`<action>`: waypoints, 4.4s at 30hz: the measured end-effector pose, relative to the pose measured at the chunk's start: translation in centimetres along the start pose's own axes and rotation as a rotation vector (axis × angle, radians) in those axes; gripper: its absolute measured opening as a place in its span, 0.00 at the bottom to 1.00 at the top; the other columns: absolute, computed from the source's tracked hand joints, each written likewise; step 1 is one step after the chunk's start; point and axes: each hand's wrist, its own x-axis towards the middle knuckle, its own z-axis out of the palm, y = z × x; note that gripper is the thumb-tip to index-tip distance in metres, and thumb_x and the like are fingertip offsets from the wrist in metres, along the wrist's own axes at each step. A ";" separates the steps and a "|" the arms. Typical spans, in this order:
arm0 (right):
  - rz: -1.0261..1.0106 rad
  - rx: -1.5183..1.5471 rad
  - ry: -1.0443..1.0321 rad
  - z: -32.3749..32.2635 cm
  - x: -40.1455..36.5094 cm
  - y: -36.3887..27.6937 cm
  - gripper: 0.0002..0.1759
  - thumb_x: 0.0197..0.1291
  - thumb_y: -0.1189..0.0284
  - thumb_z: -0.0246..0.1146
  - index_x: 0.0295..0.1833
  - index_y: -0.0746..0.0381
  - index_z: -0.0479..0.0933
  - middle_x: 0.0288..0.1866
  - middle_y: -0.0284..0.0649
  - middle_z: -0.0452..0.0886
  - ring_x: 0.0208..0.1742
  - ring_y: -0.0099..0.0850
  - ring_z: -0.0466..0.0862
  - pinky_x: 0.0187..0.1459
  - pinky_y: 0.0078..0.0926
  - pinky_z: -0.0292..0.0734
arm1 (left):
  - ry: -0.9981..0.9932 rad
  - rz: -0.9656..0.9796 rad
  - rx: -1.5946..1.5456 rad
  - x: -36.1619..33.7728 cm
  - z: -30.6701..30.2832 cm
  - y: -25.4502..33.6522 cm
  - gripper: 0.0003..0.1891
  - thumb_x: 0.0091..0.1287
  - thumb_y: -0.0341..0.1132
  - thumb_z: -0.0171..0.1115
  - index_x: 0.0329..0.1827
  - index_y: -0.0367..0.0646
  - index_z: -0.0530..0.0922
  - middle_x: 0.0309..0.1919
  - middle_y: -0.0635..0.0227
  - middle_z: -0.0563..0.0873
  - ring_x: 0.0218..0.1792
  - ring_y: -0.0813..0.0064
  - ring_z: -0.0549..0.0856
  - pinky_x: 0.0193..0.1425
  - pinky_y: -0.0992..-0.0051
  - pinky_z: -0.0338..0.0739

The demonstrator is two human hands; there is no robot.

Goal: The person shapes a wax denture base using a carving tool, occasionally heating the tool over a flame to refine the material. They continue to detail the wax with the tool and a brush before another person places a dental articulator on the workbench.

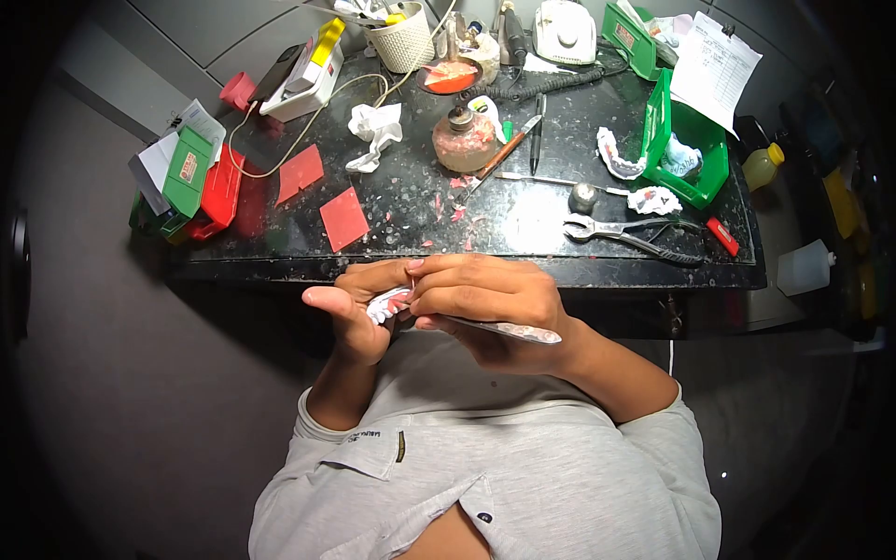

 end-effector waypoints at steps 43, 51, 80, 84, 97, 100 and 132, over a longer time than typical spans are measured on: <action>0.005 -0.024 0.031 0.2 0.0 -0.6 0.09 0.62 0.86 0.71 0.47 0.74 0.82 0.46 0.52 0.88 0.57 0.47 0.90 0.63 0.43 0.86 | 0.096 -0.305 -0.639 -1.1 0.4 -1.7 0.69 0.58 0.89 0.14 0.54 0.28 0.85 0.35 0.62 0.90 0.31 0.79 0.84 0.35 0.83 0.75; -0.002 -0.016 0.031 0.2 -0.1 -0.6 0.08 0.62 0.87 0.70 0.46 0.74 0.81 0.46 0.51 0.87 0.57 0.48 0.90 0.63 0.42 0.86 | 0.126 -0.326 -0.651 -0.8 0.6 -1.4 0.68 0.59 0.88 0.14 0.51 0.29 0.86 0.32 0.64 0.89 0.28 0.80 0.82 0.31 0.83 0.72; 0.017 0.030 0.028 0.5 0.0 -0.2 0.10 0.59 0.85 0.73 0.47 0.71 0.84 0.46 0.50 0.90 0.55 0.46 0.91 0.62 0.43 0.87 | 0.111 -0.328 -0.424 -0.6 1.0 -0.8 0.68 0.62 0.87 0.14 0.45 0.24 0.84 0.28 0.64 0.88 0.25 0.82 0.79 0.28 0.84 0.69; 0.028 0.031 0.023 0.5 -0.2 -0.1 0.10 0.60 0.86 0.72 0.47 0.72 0.83 0.46 0.50 0.89 0.56 0.46 0.91 0.62 0.43 0.86 | 0.144 -0.354 -0.488 -0.7 1.1 -0.9 0.67 0.63 0.86 0.13 0.44 0.24 0.85 0.29 0.61 0.88 0.26 0.79 0.82 0.30 0.83 0.74; 0.026 0.033 0.030 0.3 -0.7 0.4 0.10 0.61 0.87 0.70 0.48 0.72 0.82 0.48 0.51 0.88 0.55 0.45 0.91 0.60 0.40 0.87 | 0.018 -0.375 -0.806 -0.3 0.4 -1.5 0.68 0.61 0.87 0.14 0.51 0.26 0.85 0.24 0.67 0.83 0.17 0.83 0.70 0.22 0.81 0.61; 0.046 -0.017 0.137 -0.2 -1.0 0.9 0.06 0.67 0.84 0.67 0.48 0.72 0.81 0.48 0.53 0.88 0.54 0.44 0.91 0.56 0.36 0.87 | 0.042 -0.435 -0.800 0.2 0.5 -0.2 0.68 0.62 0.86 0.14 0.59 0.25 0.81 0.30 0.64 0.84 0.24 0.82 0.75 0.28 0.81 0.66; 0.054 -0.310 0.129 -1.1 -0.4 2.7 0.16 0.74 0.78 0.62 0.64 0.67 0.80 0.48 0.46 0.90 0.54 0.41 0.92 0.73 0.61 0.71 | 0.178 -0.375 -1.017 1.6 1.8 -1.2 0.50 0.74 0.78 0.21 0.69 0.41 0.71 0.39 0.48 0.87 0.20 0.66 0.78 0.26 0.68 0.74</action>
